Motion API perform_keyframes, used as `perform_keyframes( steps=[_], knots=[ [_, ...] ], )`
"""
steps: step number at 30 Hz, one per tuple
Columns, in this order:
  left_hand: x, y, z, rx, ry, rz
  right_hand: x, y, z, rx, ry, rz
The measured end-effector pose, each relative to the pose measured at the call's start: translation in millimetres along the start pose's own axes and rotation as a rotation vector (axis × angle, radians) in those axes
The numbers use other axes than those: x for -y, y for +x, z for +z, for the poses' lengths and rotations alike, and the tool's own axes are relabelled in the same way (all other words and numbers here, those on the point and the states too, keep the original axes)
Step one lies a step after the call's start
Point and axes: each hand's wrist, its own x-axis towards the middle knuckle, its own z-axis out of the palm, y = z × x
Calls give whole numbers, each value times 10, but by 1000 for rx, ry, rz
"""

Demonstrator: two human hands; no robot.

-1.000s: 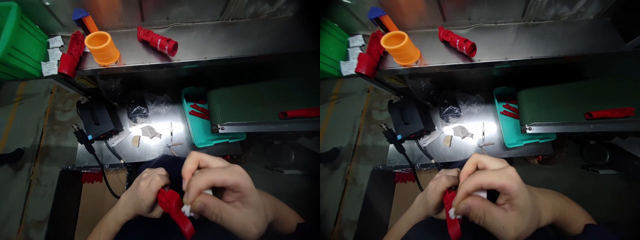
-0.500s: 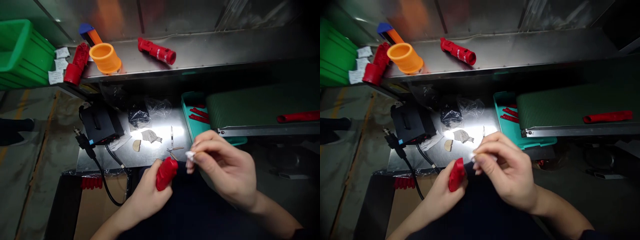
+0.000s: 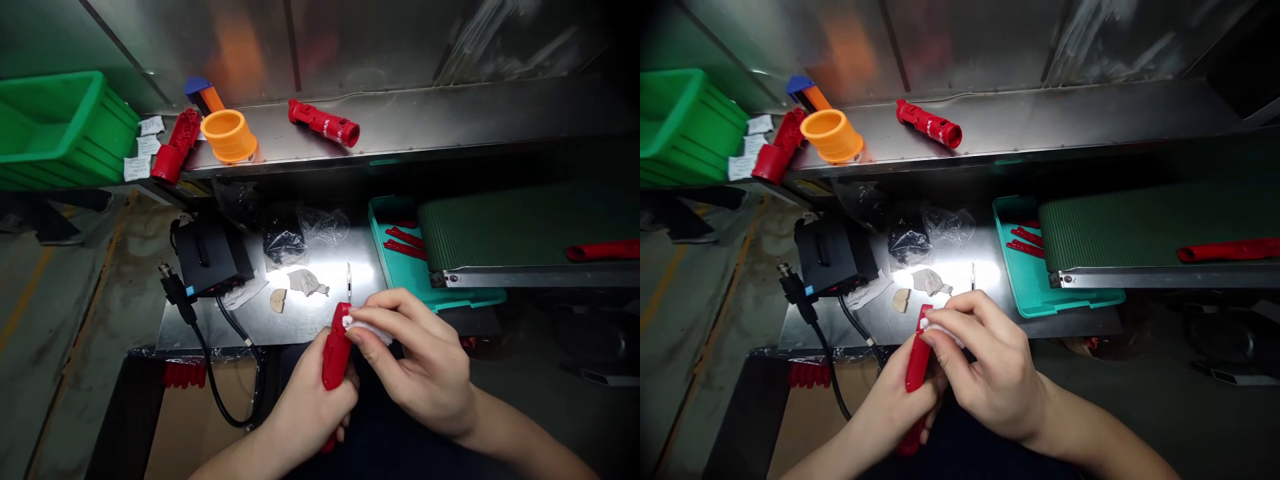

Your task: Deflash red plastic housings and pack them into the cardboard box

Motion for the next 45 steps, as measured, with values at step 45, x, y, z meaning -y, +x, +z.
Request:
perform_keyframes(
  steps=[45],
  knots=[
    [994, 499, -1290, -629, -531, 105, -2519, -262, 1309, 605, -570, 449]
  ],
)
